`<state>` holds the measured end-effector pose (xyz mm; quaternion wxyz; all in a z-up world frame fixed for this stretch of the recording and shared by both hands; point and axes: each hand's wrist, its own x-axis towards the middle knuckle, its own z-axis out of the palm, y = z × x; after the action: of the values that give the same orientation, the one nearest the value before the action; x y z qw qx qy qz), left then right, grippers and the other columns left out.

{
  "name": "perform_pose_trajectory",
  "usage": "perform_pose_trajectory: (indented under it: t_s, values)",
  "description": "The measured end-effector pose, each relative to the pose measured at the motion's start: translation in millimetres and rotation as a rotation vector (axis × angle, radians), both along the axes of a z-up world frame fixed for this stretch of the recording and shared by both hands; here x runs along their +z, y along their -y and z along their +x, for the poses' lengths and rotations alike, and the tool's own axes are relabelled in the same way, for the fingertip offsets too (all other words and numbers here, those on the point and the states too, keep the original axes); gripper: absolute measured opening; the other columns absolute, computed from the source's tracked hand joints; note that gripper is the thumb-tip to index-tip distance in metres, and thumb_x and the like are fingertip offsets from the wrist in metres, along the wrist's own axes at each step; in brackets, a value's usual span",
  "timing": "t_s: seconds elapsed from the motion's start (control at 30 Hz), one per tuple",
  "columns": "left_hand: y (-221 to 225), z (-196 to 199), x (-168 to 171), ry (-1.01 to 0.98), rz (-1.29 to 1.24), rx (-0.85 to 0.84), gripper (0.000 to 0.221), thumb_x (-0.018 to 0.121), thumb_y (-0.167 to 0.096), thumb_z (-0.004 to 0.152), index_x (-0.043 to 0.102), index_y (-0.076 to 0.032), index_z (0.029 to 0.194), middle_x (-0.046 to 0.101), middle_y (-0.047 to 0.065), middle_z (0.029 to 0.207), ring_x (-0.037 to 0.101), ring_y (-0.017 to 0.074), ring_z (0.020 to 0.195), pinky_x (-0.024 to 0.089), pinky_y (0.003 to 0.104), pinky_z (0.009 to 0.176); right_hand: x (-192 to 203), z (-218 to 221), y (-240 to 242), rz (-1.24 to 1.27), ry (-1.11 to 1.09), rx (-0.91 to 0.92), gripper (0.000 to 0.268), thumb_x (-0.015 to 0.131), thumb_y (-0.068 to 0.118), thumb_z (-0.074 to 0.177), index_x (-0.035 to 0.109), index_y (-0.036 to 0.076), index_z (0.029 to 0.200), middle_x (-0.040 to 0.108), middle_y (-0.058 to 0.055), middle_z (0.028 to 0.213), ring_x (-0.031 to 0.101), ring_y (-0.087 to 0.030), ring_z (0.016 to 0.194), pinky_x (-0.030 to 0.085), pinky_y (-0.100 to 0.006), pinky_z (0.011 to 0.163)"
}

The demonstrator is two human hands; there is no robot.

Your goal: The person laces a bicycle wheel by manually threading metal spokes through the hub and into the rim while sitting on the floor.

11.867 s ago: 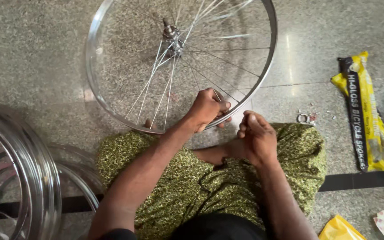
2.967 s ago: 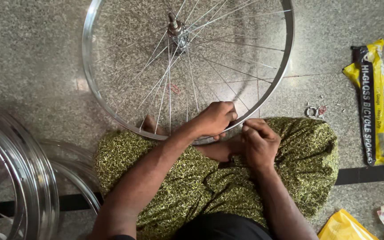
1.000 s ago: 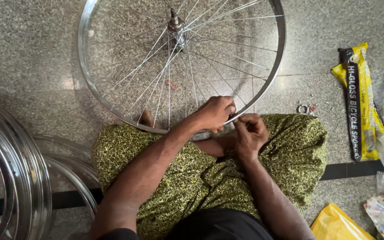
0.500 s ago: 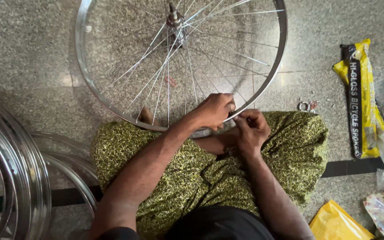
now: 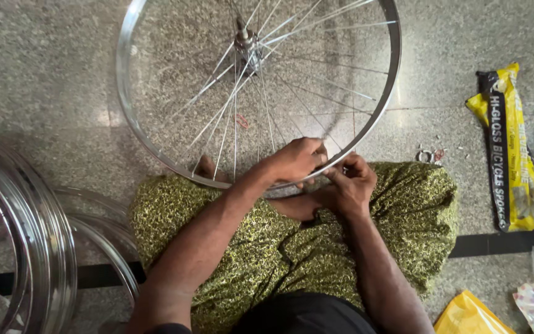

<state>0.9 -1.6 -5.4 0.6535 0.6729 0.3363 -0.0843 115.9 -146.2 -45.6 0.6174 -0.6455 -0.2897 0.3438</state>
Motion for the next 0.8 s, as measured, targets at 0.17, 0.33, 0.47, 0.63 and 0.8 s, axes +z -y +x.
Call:
perform_pose_trajectory:
  t_s: [0.17,0.33,0.47,0.63,0.8]
  values:
    - [6,3,-21,-0.115,0.235,-0.101,0.035,0.053,-0.033,0.104,0.071,-0.004,0.099,0.069,0.010,0.078,0.065,0.0220,0.061,0.053,0.042,0.062,-19,7,6,-0.030,-0.004,0.061,0.015,0.083,0.003,0.084,0.070,0.010,0.089,0.066,0.002,0.082,0.060,-0.006,0.072,0.053,-0.023,0.063]
    - [2,-5,-26,0.002,0.398,-0.160,0.038,0.056,-0.037,0.100,0.074,-0.004,0.096,0.071,0.014,0.086,0.070,0.0255,0.077,0.053,0.041,0.072,-28,16,12,0.080,0.089,0.163,0.016,0.084,0.004,0.086,0.070,0.008,0.092,0.065,0.002,0.084,0.058,-0.006,0.074,0.050,-0.023,0.067]
    - [3,-6,-23,-0.030,0.234,-0.083,0.042,0.056,-0.042,0.099,0.072,-0.004,0.096,0.074,0.014,0.085,0.071,0.0256,0.075,0.054,0.041,0.071,-31,16,12,-0.011,0.044,0.161,0.017,0.085,0.003,0.085,0.068,0.008,0.088,0.063,0.003,0.079,0.057,-0.005,0.068,0.049,-0.023,0.059]
    - [13,-6,-40,-0.139,0.381,-0.108,0.042,0.047,-0.041,0.107,0.070,-0.007,0.098,0.070,0.012,0.073,0.067,0.0269,0.062,0.054,0.043,0.063,-31,15,14,-0.017,0.064,0.170,0.018,0.083,-0.003,0.084,0.068,0.006,0.089,0.064,0.004,0.083,0.057,-0.005,0.074,0.049,-0.023,0.066]
    - [-2,-15,-39,0.187,0.277,-0.065,0.030,0.059,-0.033,0.096,0.071,-0.005,0.095,0.072,0.009,0.080,0.070,0.0214,0.068,0.055,0.038,0.063,-22,15,11,-0.031,0.036,0.165,0.019,0.083,-0.004,0.082,0.069,0.006,0.091,0.064,0.003,0.084,0.058,-0.005,0.076,0.049,-0.022,0.067]
